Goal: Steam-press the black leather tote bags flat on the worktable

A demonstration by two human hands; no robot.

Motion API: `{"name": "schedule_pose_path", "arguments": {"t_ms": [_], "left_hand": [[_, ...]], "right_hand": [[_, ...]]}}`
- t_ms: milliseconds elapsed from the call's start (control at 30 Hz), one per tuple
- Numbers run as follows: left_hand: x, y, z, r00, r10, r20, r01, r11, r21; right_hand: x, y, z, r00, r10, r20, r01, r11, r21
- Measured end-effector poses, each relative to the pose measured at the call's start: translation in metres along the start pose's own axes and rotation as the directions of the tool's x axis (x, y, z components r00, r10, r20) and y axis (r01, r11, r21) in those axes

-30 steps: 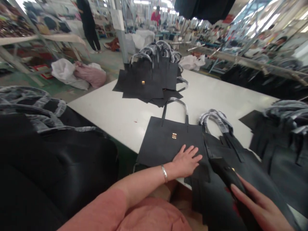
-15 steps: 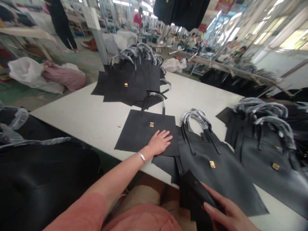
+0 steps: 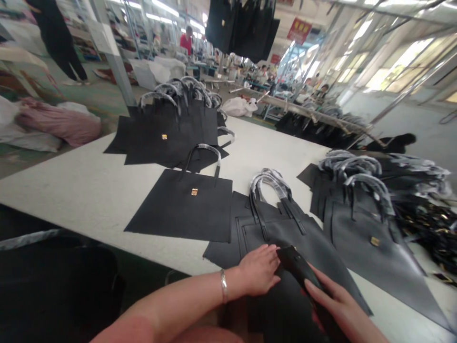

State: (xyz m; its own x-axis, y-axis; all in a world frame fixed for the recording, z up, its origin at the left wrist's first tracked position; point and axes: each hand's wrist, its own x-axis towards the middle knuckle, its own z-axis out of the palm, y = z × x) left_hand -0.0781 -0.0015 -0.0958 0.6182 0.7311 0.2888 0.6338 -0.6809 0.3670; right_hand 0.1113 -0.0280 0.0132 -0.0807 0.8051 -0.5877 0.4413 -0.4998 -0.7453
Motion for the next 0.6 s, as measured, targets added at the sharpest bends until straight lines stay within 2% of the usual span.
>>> {"name": "schedule_pose_path", "arguments": {"t_ms": [133,333,467,600], "left_hand": [[-0.02,0.004,0.003,1.0,0.027,-0.009,-0.027,0.999,-0.037],[-0.027,0.0,0.001,0.984,0.177,-0.006,-0.177,0.984,-0.02],[-0.029,-0.004,-0.001,0.968,0.252,-0.004,-0.252,0.968,-0.01],[-0.029,-0.005,-0.005,0.959,0.285,-0.002,-0.285,0.958,0.011]], "right_hand": [[0.018,-0.007,-0.005,0.999,-0.015,0.041,0.015,1.0,0.005],[0.023,-0.022,-0.002,0.991,0.03,0.132,-0.023,0.998,-0.057],[0.032,-0.034,0.006,0.982,0.028,0.189,-0.006,0.994,-0.113],[0.055,-0.05,0.024,0.968,-0.015,0.25,0.049,0.99,-0.132]]}}
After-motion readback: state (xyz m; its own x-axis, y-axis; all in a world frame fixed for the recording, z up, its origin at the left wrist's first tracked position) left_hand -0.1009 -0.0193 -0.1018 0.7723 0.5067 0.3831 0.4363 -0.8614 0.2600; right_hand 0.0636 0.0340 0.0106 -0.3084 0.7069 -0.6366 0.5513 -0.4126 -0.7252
